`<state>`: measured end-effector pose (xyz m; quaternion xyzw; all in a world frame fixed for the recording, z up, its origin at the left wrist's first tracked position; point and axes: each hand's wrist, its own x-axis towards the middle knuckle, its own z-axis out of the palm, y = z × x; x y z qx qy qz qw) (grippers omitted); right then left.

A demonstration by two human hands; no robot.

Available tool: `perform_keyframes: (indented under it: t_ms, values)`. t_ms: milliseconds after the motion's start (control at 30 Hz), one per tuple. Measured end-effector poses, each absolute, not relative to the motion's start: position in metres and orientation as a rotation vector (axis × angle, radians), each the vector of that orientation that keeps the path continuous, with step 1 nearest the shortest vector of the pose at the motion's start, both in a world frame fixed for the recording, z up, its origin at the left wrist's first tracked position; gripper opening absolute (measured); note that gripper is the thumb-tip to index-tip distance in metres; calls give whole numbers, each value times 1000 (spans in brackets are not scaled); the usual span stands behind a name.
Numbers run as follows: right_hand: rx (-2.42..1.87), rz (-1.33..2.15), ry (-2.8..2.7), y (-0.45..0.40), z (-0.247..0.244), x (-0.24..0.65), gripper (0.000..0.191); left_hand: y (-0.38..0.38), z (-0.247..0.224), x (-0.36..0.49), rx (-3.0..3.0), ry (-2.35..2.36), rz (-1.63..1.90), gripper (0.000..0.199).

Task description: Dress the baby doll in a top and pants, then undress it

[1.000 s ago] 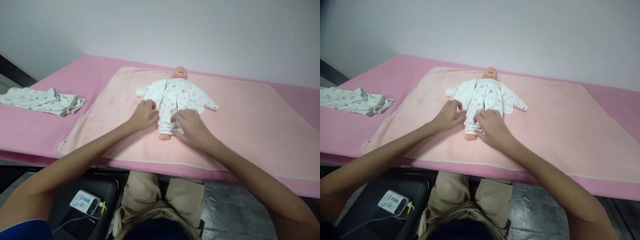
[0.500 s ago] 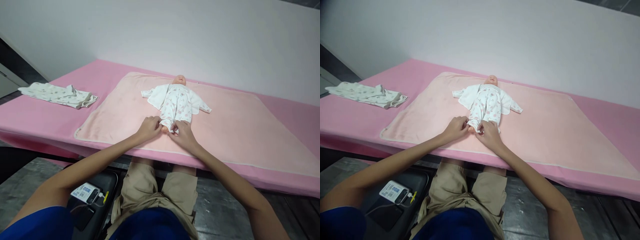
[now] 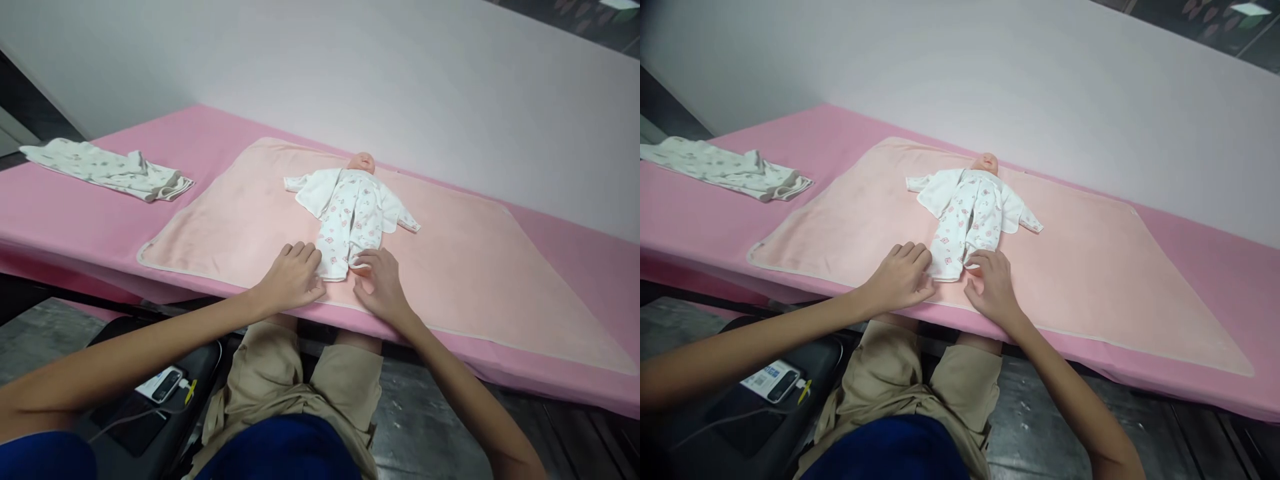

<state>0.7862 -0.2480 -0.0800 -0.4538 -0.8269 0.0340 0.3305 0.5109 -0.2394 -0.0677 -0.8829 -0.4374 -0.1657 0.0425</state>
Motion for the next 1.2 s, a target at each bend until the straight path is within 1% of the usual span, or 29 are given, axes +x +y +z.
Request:
perform_keyframes:
  t_ms: [100,167,267,400,533,667,733,800,833,867,933,1000,1100,1200]
  values:
    - [-1301,186,-2020,-246,-85,809,36,-236,-65,533,-2745,-1207,-563,35]
    - [-1392,358,-1945,-242,-88,818,37,-228,-68,554,-2738,-1134,-554,40]
    - [-1439,580,-1922,-237,-87,822,30,-209,-76,579,-2710,-1109,-469,29]
    - [-1404,633,-1874,-242,-83,823,21,-193,-82,586,-2756,-1052,-413,18]
    - [-1379,549,-1795,-250,-84,824,16,-198,-76,576,-2821,-1014,-504,17]
    - [-1268,430,-1780,-252,-85,823,20,-208,-71,572,-2863,-1079,-604,18]
    - [-1216,399,-1812,-252,-85,823,23,-209,-73,574,-2835,-1113,-606,28]
    - [-1187,389,-1849,-252,-86,824,24,-208,-77,578,-2808,-1119,-596,46]
    - [-1179,384,-1870,-252,-86,824,23,-208,-79,580,-2801,-1104,-585,52]
    - [-1171,369,-1894,-252,-87,825,22,-207,-80,582,-2796,-1083,-569,52]
    - [-1141,292,-1958,-254,-86,829,21,-208,-82,584,-2789,-1042,-538,37]
    - [-1100,183,-2024,-254,-83,835,23,-211,-80,580,-2797,-1001,-539,24]
    - [-1132,85,-2039,-245,-76,851,28,-209,-76,561,-2840,-915,-614,22]
    - [-1301,39,-2012,-215,-77,869,31,-178,-75,533,-2869,-923,-716,26]
